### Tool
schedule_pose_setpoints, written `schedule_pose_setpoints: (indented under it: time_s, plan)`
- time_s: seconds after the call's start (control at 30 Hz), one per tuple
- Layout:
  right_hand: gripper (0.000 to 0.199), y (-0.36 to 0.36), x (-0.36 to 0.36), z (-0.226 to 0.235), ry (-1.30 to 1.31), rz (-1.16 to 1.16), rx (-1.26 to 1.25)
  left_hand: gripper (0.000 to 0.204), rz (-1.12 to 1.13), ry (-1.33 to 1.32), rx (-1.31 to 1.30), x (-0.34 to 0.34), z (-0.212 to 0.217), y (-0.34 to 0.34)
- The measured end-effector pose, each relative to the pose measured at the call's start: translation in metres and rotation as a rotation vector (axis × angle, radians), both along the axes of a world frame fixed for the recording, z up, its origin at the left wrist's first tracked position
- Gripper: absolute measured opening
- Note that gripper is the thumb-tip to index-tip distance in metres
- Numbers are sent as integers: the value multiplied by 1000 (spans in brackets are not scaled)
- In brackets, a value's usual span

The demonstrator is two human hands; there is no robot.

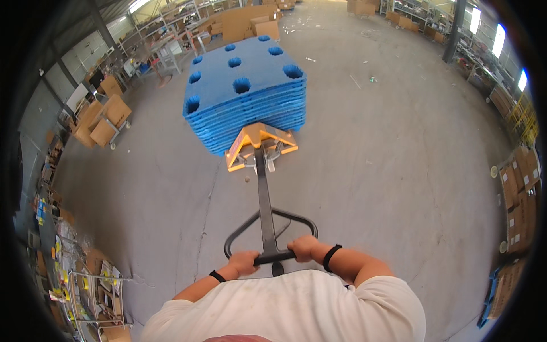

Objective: Using a manual pallet jack to move a stack of blue plastic pallets through a warehouse facility.

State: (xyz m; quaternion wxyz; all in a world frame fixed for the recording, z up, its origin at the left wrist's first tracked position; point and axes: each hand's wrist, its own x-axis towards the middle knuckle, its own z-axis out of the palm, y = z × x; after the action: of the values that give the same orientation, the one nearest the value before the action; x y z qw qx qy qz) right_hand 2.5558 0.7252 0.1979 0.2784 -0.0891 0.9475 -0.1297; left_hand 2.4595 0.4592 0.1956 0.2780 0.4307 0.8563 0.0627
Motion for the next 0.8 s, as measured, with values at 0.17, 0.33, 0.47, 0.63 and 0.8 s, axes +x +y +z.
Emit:
schedule_pose_setpoints:
  time_s: [0.17,0.33,0.47,0.63,0.8]
  plan:
    - [34,-22,12,-4,-59,-46,-107,47,-59,-207,-159,2,1,-11]
    - [30,-7,-4,43,26,-153,-94,42,31,-36,-169,-3,59,14]
    - [36,-22,32,-5,-61,-29,-88,43,122,-103,-188,40,22,2]
    - [43,-18,26,-64,-182,-3,-56,50,-28,-246,-198,24,-62,7]
    - [37,-1,-13,8,-86,-130,-35,45,-3,-147,-131,-19,11,27]
